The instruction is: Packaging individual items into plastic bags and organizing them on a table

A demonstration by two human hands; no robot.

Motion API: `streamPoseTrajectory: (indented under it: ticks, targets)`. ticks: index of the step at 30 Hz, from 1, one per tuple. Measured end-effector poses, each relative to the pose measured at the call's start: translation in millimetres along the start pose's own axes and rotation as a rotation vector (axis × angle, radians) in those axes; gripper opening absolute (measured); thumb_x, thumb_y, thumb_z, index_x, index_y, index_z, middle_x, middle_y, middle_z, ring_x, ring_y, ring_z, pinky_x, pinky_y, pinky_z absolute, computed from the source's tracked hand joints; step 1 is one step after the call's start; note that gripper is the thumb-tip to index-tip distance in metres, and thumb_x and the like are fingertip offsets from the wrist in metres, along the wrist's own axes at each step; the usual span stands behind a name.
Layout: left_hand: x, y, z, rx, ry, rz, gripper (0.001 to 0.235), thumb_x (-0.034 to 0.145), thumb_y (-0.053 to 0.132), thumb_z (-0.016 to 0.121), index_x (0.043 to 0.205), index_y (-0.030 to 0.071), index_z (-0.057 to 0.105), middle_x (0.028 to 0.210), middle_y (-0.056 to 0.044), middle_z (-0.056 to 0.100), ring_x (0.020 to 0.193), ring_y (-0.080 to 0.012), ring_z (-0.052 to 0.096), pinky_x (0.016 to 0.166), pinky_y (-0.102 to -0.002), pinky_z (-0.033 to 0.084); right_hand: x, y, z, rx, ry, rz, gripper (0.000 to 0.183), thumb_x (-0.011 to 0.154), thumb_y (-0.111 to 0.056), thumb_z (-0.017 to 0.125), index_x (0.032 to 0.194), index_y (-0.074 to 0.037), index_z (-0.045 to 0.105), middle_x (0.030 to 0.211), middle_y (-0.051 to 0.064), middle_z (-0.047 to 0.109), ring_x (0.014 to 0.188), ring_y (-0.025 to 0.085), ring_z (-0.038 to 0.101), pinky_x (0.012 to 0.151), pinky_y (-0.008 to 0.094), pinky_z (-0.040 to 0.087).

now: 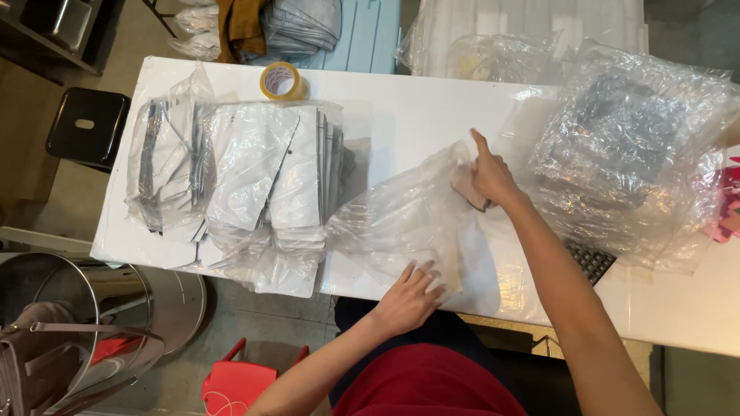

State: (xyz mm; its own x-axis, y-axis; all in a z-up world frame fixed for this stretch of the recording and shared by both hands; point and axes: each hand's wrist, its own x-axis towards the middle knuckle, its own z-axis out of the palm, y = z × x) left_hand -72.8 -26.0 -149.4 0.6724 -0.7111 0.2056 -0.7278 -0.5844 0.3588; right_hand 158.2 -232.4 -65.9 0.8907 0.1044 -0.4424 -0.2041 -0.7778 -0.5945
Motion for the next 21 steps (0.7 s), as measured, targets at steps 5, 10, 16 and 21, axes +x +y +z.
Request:
streamPoseTrajectory:
  ticks: [5,10,16,21]
  targets:
    - [-21.8,4.5,55.2,-0.008,-0.203,-0.264,0.069,0.086,0.048,0.074,0.130,-0.003,0.057,0.145,-0.031,0.043,0.140,-0.0485,0.034,0.114,-0.059,0.029,-52.0,-13.6,-6.0,0.021,-0.016,0.201,0.063,0.106,-0.024,0.050,0.157,-0.020,0.015,0.112,0.020,0.057,0.061,0.036,0.059,0.056,0.047,0.050]
    - [31.7,45.3,-79.1,-0.762,-0.280,-0.856,0.050,0.098,0.052,0.062,0.083,0.004,0.070,0.075,-0.011,0.071,0.068,-0.0240,0.064,0.066,-0.036,0.048,-108.8,14.8,9.9,0.180,-0.060,0.268,0.036,0.109,-0.039,0.045,0.125,-0.008,0.053,0.120,0.022,0.061,0.076,0.038,0.071,0.038,0.034,0.058]
    - [54.6,56.8,-45.0,-1.184,0.113,-0.831,0.009,0.097,0.012,0.069,0.103,0.006,0.066,0.078,-0.007,0.068,0.062,-0.0131,0.063,0.056,-0.027,0.053,-142.1,41.3,90.7,0.970,-0.141,0.146,0.019,0.100,-0.027,0.062,0.089,-0.011,0.060,0.083,0.009,0.062,0.076,0.024,0.065,0.053,0.026,0.045]
    - [53.3,30.5,-5.8,-0.968,-0.124,-0.522,0.016,0.093,-0.003,0.052,0.098,0.006,0.065,0.098,-0.014,0.072,0.075,-0.0222,0.076,0.070,-0.031,0.057,-143.6,21.2,50.7,0.869,0.260,0.337,0.029,0.106,-0.040,0.051,0.097,-0.013,0.056,0.080,0.006,0.057,0.069,0.024,0.057,0.054,0.030,0.040]
